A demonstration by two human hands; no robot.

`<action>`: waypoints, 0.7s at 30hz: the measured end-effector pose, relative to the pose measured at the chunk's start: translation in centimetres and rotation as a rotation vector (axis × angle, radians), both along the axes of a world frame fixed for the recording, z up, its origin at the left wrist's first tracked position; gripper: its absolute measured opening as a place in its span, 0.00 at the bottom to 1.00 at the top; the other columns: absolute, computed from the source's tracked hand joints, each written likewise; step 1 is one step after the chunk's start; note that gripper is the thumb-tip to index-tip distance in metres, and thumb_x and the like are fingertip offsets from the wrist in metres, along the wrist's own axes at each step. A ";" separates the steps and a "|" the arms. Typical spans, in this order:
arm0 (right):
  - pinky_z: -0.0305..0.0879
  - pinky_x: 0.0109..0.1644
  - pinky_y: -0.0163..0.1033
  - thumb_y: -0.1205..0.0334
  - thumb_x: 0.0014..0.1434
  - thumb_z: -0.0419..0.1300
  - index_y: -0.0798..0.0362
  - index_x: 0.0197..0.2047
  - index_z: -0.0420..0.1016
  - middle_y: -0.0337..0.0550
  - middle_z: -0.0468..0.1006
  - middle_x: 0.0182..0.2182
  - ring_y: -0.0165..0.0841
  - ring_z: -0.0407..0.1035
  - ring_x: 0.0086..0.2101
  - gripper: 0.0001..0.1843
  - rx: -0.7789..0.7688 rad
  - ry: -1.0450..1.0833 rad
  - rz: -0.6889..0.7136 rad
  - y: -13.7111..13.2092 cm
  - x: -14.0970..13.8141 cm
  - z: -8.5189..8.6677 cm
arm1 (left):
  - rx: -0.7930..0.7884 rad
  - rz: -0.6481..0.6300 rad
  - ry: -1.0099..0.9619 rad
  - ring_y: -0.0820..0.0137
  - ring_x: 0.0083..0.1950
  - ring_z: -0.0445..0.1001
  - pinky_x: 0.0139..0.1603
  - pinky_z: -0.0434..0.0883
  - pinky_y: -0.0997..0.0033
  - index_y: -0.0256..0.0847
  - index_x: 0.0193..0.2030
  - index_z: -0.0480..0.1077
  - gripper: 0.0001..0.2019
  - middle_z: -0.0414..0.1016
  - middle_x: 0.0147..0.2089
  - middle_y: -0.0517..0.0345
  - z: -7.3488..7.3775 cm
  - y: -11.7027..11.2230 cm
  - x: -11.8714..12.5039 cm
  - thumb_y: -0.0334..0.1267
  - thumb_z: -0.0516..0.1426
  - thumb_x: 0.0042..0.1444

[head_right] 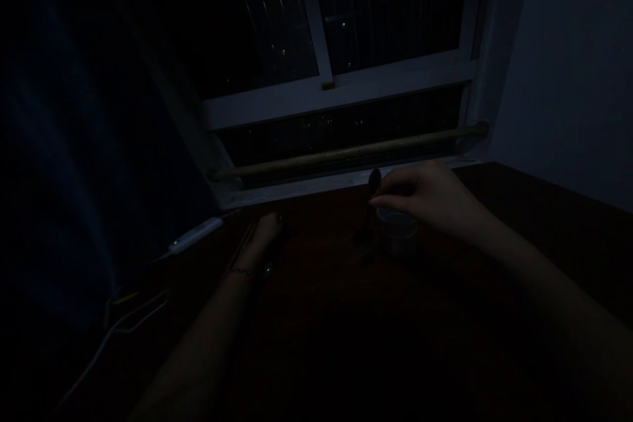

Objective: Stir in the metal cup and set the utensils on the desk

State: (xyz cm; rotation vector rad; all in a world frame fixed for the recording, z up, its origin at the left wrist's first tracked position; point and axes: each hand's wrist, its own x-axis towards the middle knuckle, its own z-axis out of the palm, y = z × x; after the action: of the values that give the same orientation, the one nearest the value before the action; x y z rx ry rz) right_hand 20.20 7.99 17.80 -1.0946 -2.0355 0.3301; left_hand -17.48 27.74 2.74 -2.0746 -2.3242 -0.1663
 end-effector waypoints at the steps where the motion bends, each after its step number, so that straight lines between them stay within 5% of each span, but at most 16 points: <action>1: 0.62 0.33 0.37 0.52 0.53 0.61 0.55 0.30 0.79 0.40 0.76 0.29 0.31 0.71 0.30 0.14 -0.002 -0.005 0.001 0.0 0.0 0.0 | -0.016 0.000 0.011 0.60 0.52 0.73 0.46 0.70 0.71 0.30 0.48 0.70 0.15 0.74 0.50 0.39 -0.1 0.0 0.0 0.30 0.46 0.61; 11: 0.63 0.36 0.38 0.50 0.53 0.61 0.54 0.31 0.79 0.38 0.77 0.31 0.32 0.72 0.32 0.15 -0.012 -0.021 0.006 0.1 0.0 -0.4 | -0.084 -0.020 0.110 0.59 0.51 0.74 0.48 0.71 0.70 0.27 0.48 0.73 0.18 0.74 0.48 0.36 -2.2 0.8 -0.5 0.27 0.45 0.59; 21: 0.61 0.35 0.39 0.47 0.50 0.62 0.54 0.30 0.79 0.40 0.77 0.29 0.34 0.71 0.31 0.18 -0.113 0.027 -0.009 1.2 -0.8 -1.3 | -0.086 -0.067 0.185 0.58 0.53 0.73 0.53 0.69 0.67 0.25 0.47 0.73 0.20 0.74 0.49 0.35 -2.0 0.3 -0.1 0.24 0.43 0.58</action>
State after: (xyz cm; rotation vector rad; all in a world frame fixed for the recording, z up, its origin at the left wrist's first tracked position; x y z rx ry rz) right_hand 19.39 9.17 16.50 -1.1615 -2.0076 0.4578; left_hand -17.59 28.07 0.75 -2.1060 -2.1932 0.1218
